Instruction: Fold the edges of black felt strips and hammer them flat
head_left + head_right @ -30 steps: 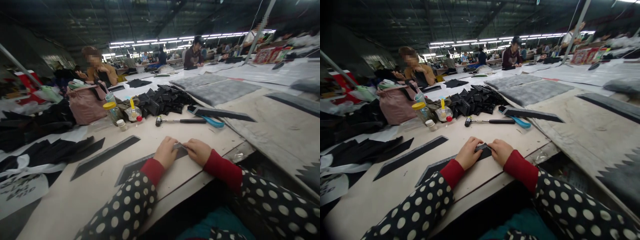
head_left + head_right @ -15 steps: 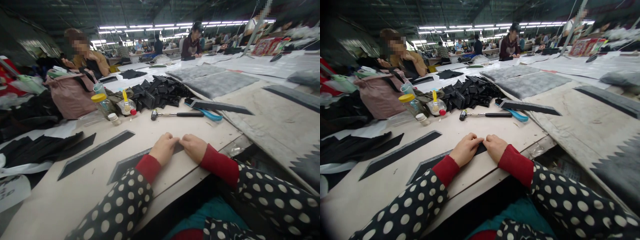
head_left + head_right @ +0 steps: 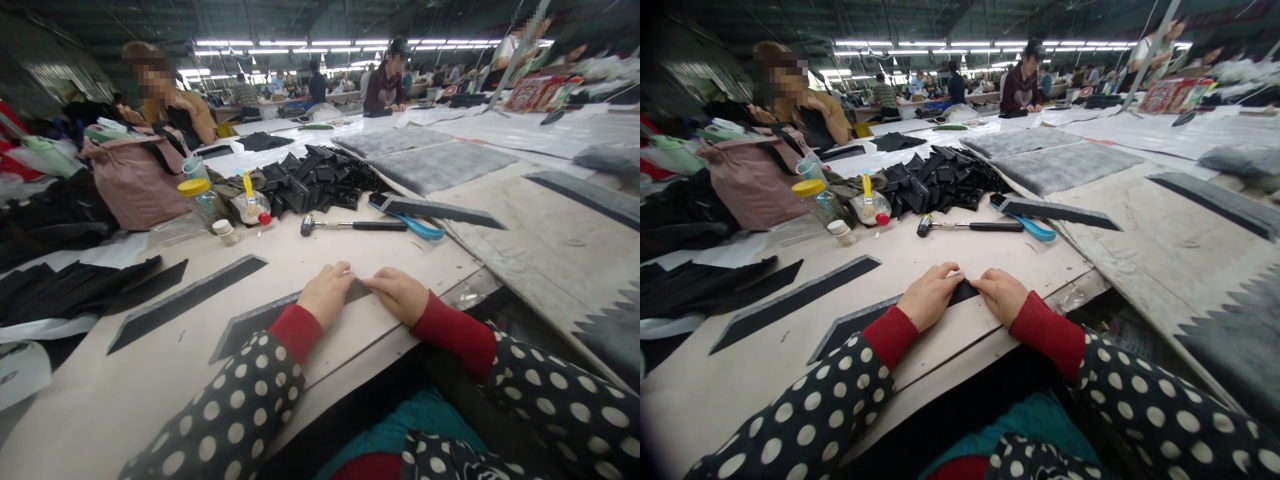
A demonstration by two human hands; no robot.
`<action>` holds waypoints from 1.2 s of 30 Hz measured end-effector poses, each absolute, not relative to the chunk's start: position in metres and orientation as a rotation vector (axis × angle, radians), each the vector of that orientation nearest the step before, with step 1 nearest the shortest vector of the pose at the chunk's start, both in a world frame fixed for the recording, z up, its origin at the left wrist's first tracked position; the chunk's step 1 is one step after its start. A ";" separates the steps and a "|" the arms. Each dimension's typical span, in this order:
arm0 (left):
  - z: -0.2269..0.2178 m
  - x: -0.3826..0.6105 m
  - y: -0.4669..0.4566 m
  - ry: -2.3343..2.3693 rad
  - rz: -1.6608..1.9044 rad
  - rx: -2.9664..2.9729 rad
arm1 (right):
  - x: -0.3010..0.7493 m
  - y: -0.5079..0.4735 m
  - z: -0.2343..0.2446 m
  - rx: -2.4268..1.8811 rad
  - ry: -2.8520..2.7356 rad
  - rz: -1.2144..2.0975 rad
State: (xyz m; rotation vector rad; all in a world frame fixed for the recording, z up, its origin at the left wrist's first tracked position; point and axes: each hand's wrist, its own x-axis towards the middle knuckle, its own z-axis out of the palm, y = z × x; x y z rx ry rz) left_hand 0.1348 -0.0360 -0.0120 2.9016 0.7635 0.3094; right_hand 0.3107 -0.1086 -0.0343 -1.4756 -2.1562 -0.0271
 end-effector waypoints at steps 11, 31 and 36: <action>-0.001 0.141 -0.041 0.660 0.119 2.977 | 0.295 -0.106 -0.033 -1.630 -2.436 -0.407; -0.002 0.133 -0.036 0.738 0.273 2.904 | 0.325 -0.103 0.006 -1.662 -2.460 0.367; -0.013 0.127 -0.030 0.946 0.422 2.739 | 0.314 -0.068 0.019 -2.002 -1.991 1.036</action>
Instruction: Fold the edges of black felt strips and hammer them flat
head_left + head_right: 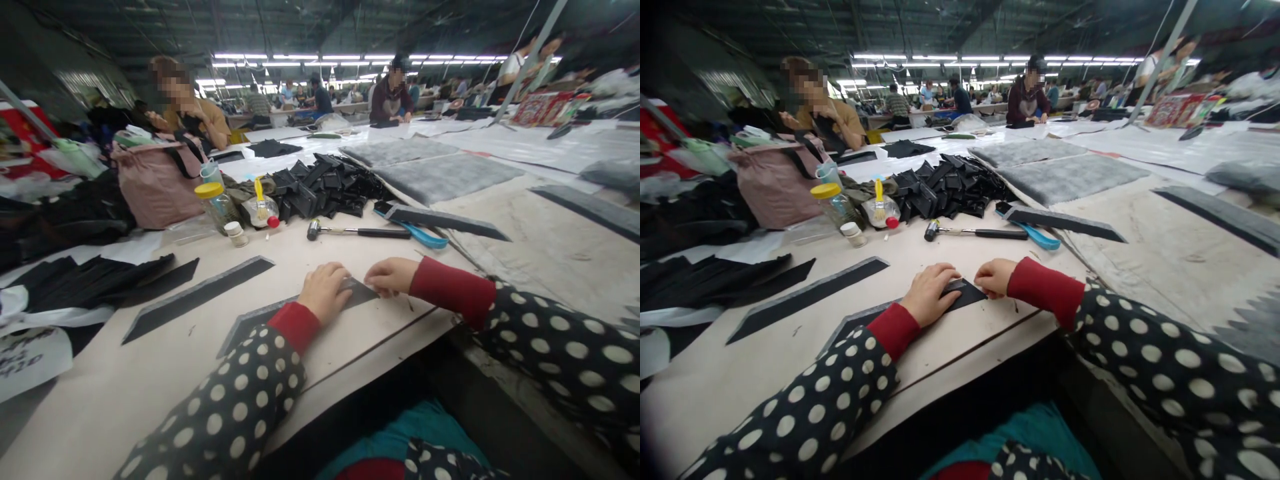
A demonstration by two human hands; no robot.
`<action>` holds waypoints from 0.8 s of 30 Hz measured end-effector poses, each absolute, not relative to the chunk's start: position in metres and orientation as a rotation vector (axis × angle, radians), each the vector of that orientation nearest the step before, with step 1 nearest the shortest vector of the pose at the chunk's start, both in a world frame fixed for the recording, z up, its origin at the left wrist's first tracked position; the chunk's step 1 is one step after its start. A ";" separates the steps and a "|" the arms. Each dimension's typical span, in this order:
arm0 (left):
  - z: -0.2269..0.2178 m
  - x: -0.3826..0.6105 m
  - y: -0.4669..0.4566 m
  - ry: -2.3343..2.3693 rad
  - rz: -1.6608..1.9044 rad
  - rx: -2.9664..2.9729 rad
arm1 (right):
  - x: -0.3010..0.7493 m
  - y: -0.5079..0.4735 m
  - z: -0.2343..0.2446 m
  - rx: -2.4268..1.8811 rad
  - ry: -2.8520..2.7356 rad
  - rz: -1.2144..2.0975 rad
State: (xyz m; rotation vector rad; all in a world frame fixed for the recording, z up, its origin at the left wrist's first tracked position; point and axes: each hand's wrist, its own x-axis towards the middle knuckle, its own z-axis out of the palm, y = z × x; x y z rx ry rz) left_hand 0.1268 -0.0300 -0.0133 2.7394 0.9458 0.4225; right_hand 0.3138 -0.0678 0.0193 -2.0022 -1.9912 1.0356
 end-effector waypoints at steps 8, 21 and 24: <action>-0.018 0.124 -0.027 0.992 0.434 2.690 | 0.309 -0.044 0.006 -1.874 -1.728 1.392; -0.020 0.122 -0.009 1.041 0.515 2.524 | 0.319 -0.040 -0.023 -1.643 -1.822 0.832; -0.022 0.125 -0.007 1.051 0.536 2.534 | 0.320 -0.035 -0.022 -1.643 -1.945 0.751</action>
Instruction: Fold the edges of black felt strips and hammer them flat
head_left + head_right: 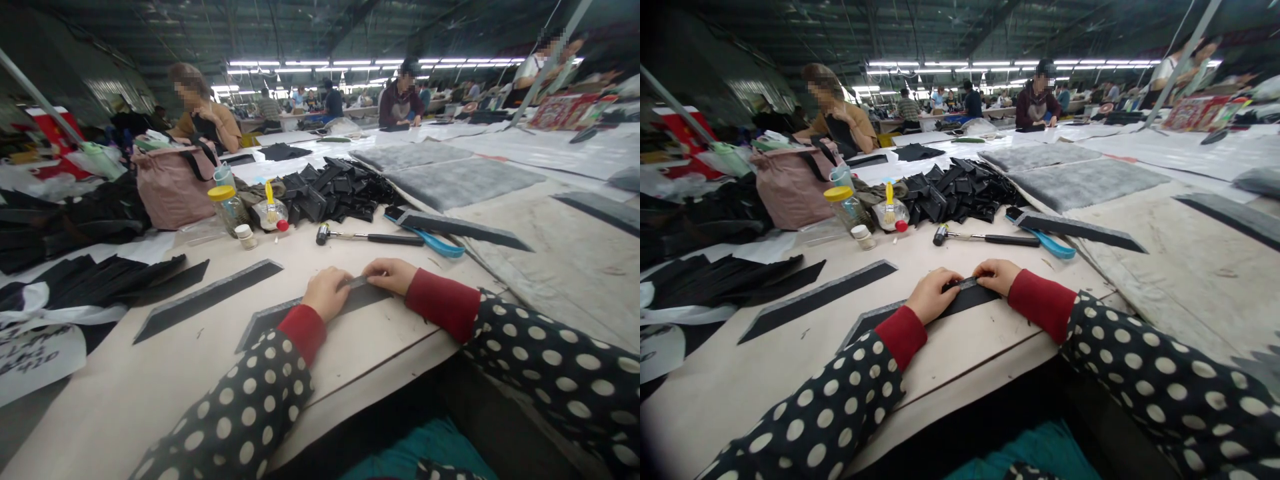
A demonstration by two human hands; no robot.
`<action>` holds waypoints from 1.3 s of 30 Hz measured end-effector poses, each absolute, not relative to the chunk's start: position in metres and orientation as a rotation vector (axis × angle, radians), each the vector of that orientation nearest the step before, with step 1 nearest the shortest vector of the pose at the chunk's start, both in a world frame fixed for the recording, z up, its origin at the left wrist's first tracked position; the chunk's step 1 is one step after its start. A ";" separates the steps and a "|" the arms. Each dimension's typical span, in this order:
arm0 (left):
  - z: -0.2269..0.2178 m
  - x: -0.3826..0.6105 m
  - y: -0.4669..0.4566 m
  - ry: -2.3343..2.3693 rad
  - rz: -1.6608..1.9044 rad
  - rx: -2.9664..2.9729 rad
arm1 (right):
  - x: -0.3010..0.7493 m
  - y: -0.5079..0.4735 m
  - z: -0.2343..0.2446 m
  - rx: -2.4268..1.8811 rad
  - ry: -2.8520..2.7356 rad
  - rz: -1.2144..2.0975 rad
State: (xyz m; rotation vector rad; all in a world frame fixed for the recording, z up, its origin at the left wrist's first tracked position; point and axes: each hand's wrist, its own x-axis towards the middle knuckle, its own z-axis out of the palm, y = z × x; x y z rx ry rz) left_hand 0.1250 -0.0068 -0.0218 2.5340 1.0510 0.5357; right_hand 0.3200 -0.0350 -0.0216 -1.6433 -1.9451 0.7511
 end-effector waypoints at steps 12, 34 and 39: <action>-0.023 0.126 -0.009 0.989 0.542 2.619 | 0.320 -0.033 -0.020 -1.278 -2.358 0.396; -0.024 0.092 -0.001 0.854 0.592 2.617 | 0.270 -0.058 -0.003 -1.789 -2.547 -0.230; -0.022 0.091 -0.006 0.883 0.535 2.689 | 0.264 -0.054 -0.004 -1.782 -2.514 -0.020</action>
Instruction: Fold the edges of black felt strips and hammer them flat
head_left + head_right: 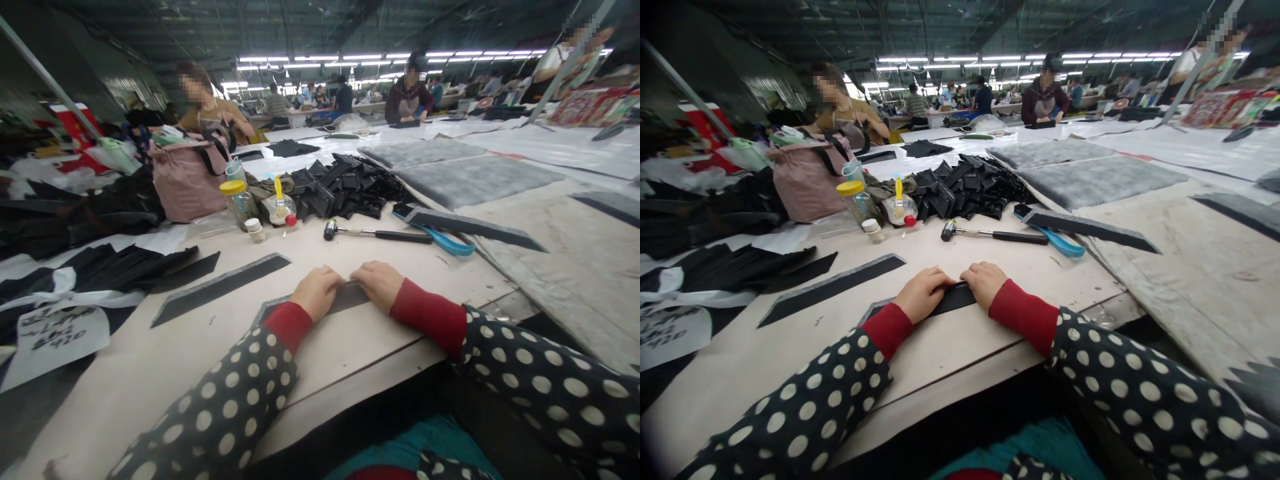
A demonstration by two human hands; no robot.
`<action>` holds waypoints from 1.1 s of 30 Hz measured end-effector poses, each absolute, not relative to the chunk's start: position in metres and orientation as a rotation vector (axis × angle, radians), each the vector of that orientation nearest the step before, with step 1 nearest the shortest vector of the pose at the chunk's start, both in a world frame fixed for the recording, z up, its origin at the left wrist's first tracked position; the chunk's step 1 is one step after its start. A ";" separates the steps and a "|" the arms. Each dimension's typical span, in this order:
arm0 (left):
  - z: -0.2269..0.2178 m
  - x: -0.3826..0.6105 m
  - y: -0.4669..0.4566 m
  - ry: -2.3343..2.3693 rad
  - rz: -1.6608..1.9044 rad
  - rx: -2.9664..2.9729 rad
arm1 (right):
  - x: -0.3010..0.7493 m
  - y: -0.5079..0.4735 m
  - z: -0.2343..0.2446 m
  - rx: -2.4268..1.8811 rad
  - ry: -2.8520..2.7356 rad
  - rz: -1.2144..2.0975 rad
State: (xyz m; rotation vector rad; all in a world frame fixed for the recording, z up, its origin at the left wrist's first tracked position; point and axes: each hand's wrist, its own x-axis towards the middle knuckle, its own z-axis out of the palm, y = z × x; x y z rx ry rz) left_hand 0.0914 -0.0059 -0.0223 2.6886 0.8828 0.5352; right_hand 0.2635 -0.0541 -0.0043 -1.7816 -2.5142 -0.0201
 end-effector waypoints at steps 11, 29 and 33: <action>-0.015 0.084 -0.006 0.766 0.381 2.804 | 0.232 -0.066 -0.003 -1.810 -2.645 -0.222; -0.017 0.058 -0.009 0.851 0.471 2.749 | 0.214 -0.058 -0.005 -1.706 -2.635 -0.061; -0.016 0.050 -0.004 0.773 0.445 2.701 | 0.206 -0.064 0.000 -1.729 -2.675 -0.109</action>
